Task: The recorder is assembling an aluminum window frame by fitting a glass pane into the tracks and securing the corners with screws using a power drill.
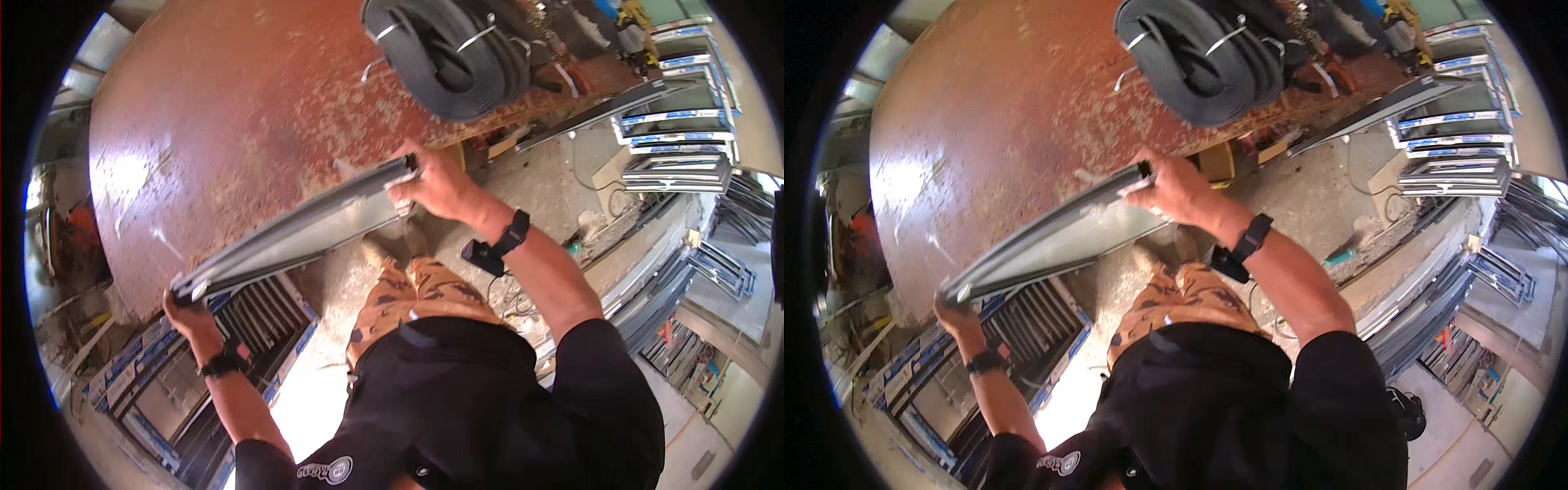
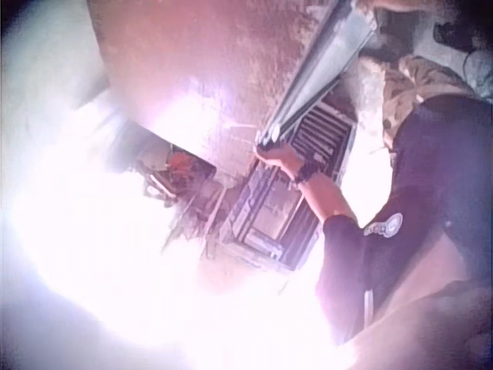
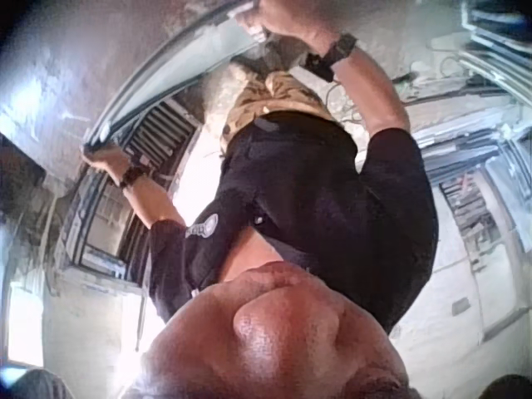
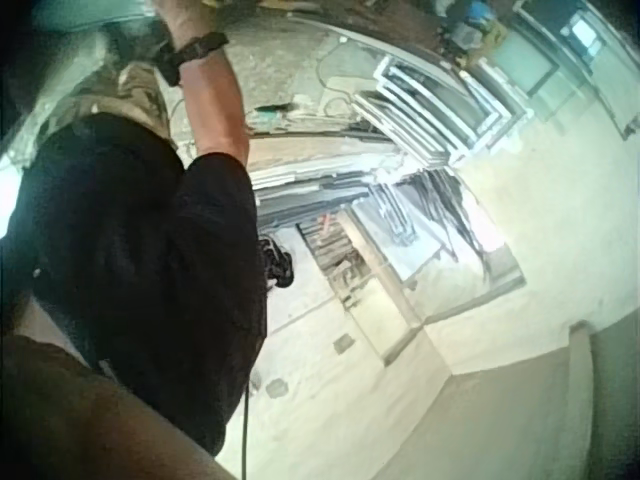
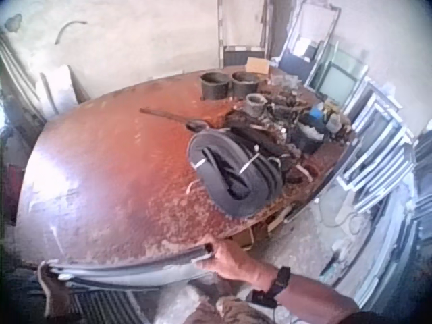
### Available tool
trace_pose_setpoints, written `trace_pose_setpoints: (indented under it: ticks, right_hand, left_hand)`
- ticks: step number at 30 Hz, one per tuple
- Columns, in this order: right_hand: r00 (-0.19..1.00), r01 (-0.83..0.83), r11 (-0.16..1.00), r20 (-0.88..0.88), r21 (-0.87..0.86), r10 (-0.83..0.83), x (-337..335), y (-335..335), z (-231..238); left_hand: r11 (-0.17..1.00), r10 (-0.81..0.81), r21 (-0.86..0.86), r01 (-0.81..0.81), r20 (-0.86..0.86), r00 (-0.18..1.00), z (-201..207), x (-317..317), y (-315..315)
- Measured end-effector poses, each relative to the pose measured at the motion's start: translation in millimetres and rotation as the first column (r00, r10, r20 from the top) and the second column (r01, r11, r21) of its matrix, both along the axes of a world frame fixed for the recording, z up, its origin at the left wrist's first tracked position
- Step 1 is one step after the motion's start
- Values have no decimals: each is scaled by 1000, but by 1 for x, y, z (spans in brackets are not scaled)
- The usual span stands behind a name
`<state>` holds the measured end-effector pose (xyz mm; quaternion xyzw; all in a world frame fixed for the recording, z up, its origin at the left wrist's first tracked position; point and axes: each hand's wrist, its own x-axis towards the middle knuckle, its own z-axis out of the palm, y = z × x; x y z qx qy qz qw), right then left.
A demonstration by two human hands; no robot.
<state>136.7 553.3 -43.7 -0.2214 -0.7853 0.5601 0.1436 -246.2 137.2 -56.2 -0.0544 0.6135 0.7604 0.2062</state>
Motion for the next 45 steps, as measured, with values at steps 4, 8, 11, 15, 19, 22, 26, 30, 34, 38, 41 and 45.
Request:
trace_pose_setpoints:
  ticks: [4, 8, 11, 15, 19, 22, 26, 30, 34, 38, 41, 45]
  right_hand:
    - [1000, 9, 1000, -11, 24, -8, -3, 9, 7]
    - [997, 6, 991, 72, -136, 4, -3, 32, -9]
    - [1000, -2, 999, 10, -39, 3, -4, 35, -6]
    - [993, 34, 983, 114, -181, -13, -6, 36, -1]
    - [993, -64, 995, 92, -76, 71, 2, 45, -1]
    - [980, -187, 979, 85, 85, 180, 0, 54, -1]
    - [977, -48, 924, -175, 380, 123, 30, 127, 34]
    - [740, 672, 627, -374, 393, -559, 84, 311, 58]
    - [585, 379, 523, 241, 763, -775, 155, 466, 2]
    - [565, -44, 726, 616, 687, -548, 199, 530, -53]
    - [647, 70, 725, 522, 685, -556, 206, 551, -77]
    - [587, 100, 698, 525, 709, -617, 180, 536, -57]
  left_hand:
    - [999, 24, -34, -25, -29, 999, 8, 19, 13]
    - [1000, 10, -5, -10, -46, 999, -13, 7, 14]
    - [994, -94, -57, 91, -45, 995, -11, 5, 31]
    - [948, -2, -312, -57, -185, 983, 0, -1, 33]
    - [548, -343, -566, -616, -823, 453, 67, 94, 138]
    - [526, -828, -845, 95, -483, 285, 104, 177, 241]
    - [292, -956, -956, 13, -292, -20, 107, 245, 333]
    - [40, -983, -987, 155, -11, 183, 95, 254, 349]
    - [-39, -951, -971, 234, 108, 291, 97, 251, 338]
    - [11, -971, -978, 207, 39, 236, 100, 246, 357]
    - [55, -970, -962, 269, 13, 244, 98, 239, 358]
    - [7, -948, -933, 359, 108, 298, 108, 234, 352]
